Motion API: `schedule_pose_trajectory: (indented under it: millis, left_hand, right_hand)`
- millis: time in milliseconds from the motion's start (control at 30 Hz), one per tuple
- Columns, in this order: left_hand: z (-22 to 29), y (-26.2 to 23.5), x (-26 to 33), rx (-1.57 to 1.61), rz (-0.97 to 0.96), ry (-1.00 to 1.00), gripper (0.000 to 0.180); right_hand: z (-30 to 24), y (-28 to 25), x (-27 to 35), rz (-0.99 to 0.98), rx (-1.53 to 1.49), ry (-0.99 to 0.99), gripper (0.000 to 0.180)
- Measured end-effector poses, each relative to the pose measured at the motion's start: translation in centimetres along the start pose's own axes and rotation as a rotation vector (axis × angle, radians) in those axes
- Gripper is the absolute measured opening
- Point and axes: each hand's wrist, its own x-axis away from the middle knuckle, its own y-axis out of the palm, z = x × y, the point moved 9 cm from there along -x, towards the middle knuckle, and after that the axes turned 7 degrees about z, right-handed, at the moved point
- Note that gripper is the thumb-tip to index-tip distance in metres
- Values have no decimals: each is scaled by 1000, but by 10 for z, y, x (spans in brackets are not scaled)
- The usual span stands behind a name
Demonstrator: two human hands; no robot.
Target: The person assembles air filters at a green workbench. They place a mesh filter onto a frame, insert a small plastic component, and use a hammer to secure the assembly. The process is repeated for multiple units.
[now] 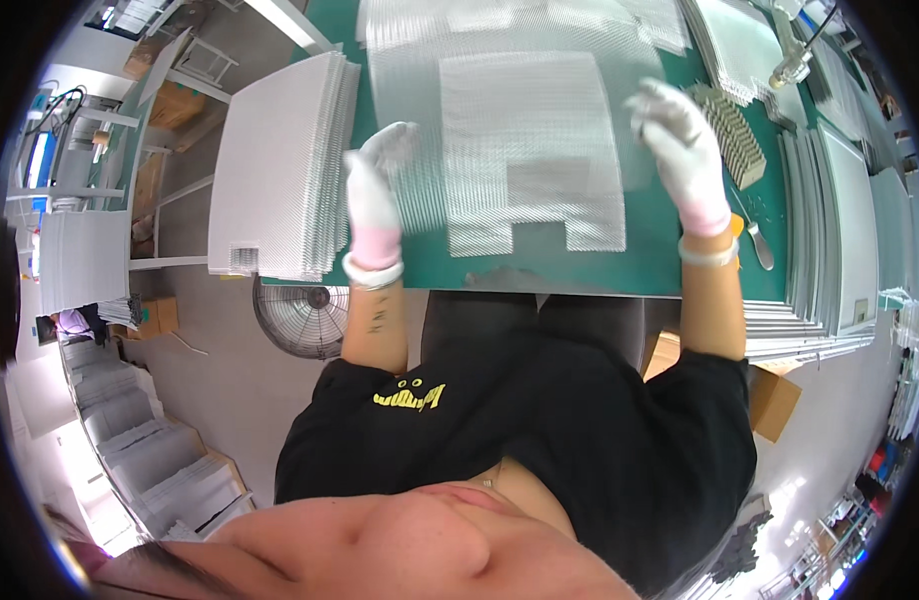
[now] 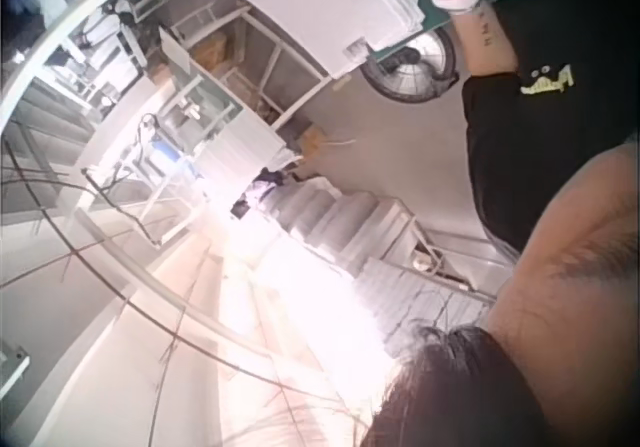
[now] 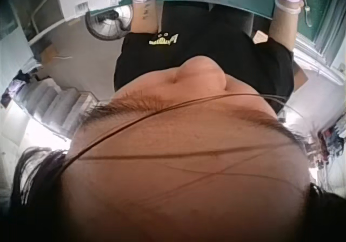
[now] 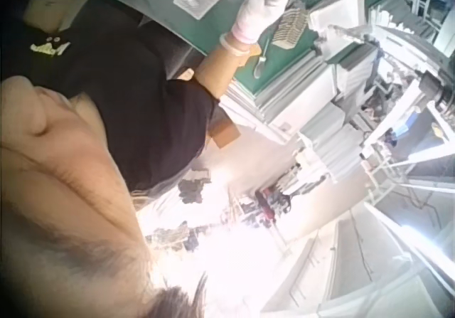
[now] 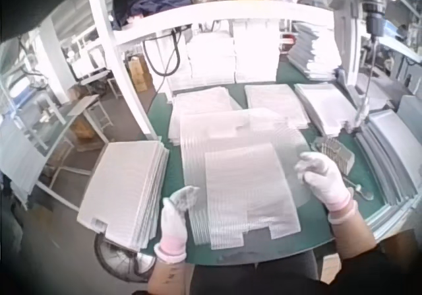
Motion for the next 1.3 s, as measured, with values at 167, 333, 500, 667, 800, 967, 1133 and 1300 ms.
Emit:
schedule_pose_trajectory:
  millis: [167, 333, 500, 667, 800, 967, 1133, 1300]
  left_hand:
    - [36, 30, 52, -523, -136, 8, 76]
    - [12, 38, 52, -887, -55, 191, 86]
    - [-10, 43, 48, -994, -70, 160, 85]
    - [-33, 45, 49, -1101, -129, 73, 84]
    - [-38, 43, 51, -1072, -125, 85, 83]
    - [-42, 39, 49, -1073, -116, 156, 82]
    - [-46, 39, 48, -1076, -147, 87, 83]
    - [-38, 45, 45, -1087, -184, -41, 85]
  right_hand:
    - [10, 28, 72, -26, 228, 36, 48]
    - [24, 23, 85, 117, 675, 9, 62]
    - [32, 20, 78, 144, 810, -39, 61]
    - [46, 24, 79, 136, 920, -170, 57]
    - [49, 25, 79, 98, 949, -93, 53]
    - [50, 27, 79, 102, 956, -179, 54]
    - [52, 28, 78, 67, 985, -132, 50]
    - [52, 27, 76, 46, 1041, -135, 50]
